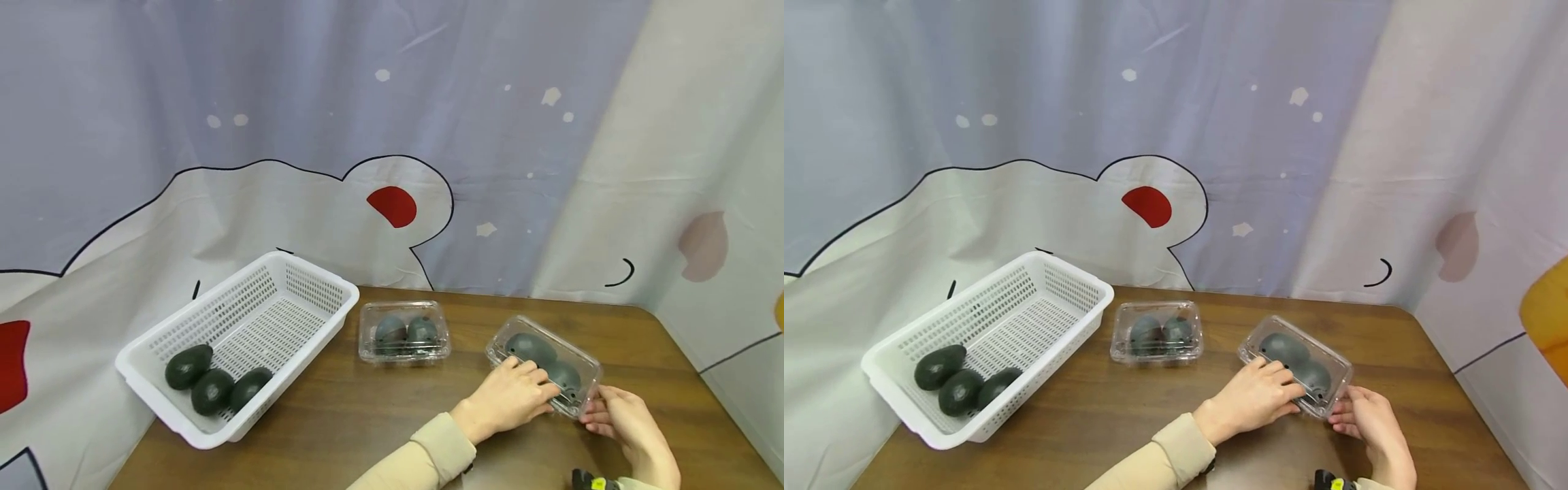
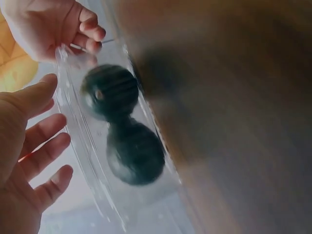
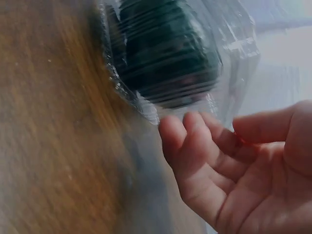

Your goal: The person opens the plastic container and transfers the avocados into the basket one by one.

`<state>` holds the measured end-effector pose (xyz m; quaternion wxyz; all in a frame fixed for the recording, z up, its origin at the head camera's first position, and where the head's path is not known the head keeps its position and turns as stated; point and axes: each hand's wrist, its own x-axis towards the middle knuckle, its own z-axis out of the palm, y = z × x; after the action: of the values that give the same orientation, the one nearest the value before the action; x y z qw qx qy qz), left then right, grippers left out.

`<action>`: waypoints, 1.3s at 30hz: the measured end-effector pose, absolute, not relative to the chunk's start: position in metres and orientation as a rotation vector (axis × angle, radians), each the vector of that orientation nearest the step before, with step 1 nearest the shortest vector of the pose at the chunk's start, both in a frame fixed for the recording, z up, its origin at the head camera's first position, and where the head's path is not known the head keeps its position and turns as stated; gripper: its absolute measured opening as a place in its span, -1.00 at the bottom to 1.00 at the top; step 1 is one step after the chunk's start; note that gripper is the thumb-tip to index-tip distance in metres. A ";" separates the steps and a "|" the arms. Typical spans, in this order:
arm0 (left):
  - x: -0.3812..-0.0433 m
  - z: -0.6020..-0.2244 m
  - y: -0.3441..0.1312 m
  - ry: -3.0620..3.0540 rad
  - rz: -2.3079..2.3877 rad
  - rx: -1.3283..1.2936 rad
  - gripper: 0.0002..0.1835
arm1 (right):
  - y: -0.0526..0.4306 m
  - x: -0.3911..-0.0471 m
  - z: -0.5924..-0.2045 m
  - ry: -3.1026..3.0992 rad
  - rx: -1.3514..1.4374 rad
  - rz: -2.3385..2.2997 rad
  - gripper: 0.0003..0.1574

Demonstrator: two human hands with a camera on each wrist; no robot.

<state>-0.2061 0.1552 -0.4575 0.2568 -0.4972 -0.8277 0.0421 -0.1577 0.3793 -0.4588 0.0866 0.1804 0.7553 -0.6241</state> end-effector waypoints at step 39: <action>-0.180 -0.455 0.207 -2.231 0.406 -1.310 -0.82 | 0.407 -0.149 -0.496 1.314 -0.464 -2.210 -0.40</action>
<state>-0.1802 0.2070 -0.4552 0.2582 -0.4833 -0.8230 0.1497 -0.1488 0.4067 -0.4961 0.2612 -0.1715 0.4854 -0.8165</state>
